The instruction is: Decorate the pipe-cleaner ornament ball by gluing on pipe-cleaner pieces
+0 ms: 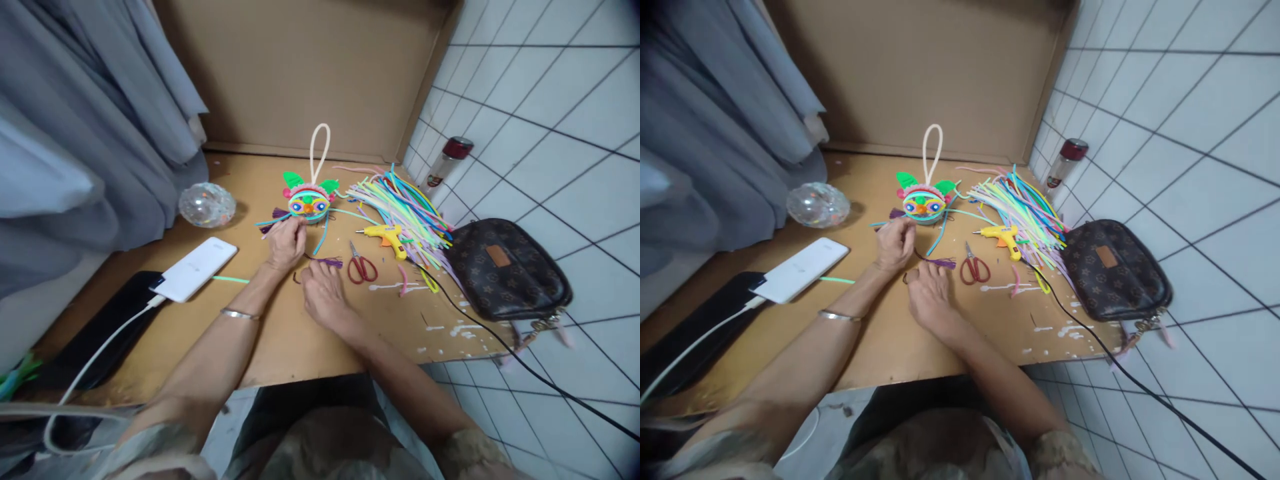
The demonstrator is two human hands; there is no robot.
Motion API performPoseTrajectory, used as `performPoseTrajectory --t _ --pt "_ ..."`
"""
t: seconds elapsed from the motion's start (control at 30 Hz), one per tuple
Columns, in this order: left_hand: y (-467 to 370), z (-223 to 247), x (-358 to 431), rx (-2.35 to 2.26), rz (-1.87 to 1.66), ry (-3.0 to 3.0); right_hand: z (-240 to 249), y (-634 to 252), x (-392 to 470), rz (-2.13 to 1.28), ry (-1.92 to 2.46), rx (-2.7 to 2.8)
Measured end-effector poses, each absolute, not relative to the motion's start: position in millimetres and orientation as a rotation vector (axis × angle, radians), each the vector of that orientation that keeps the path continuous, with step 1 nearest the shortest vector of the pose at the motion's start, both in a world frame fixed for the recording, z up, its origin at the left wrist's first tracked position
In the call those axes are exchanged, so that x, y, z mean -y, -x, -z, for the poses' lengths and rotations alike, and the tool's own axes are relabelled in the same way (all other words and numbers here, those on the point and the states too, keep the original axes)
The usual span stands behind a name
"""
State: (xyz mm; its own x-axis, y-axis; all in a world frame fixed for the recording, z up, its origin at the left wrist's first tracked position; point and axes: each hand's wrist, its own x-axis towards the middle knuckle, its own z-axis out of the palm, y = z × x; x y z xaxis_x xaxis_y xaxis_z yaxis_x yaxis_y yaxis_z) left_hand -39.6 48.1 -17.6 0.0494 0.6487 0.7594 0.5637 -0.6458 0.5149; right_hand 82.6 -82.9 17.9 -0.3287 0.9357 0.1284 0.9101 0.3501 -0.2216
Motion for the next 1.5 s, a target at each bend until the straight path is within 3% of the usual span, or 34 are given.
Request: performPoseTrajectory --t 0.2,0.53,1.1,1.33,1.5 --pt "37.9 14.4 -43.1 -1.189 -1.722 -2.263 -19.6 -99.5 45.6 -0.329 1.7 1.996" --pt "27.8 10.2 -32.2 -0.858 -1.446 -2.565 -28.1 -102.3 19.1 -0.268 1.736 1.784" --pt "31.0 16.8 -28.4 -1.097 -1.454 -2.661 -9.0 -115.4 22.0 -0.208 1.686 1.737" --pt "47.6 17.7 -17.8 -1.269 -1.534 -2.432 -3.5 -105.1 21.5 -0.528 1.407 1.53" --pt "48.0 11.4 -18.7 -1.344 -1.652 -1.901 1.3 -103.7 17.0 -0.745 1.279 1.321"
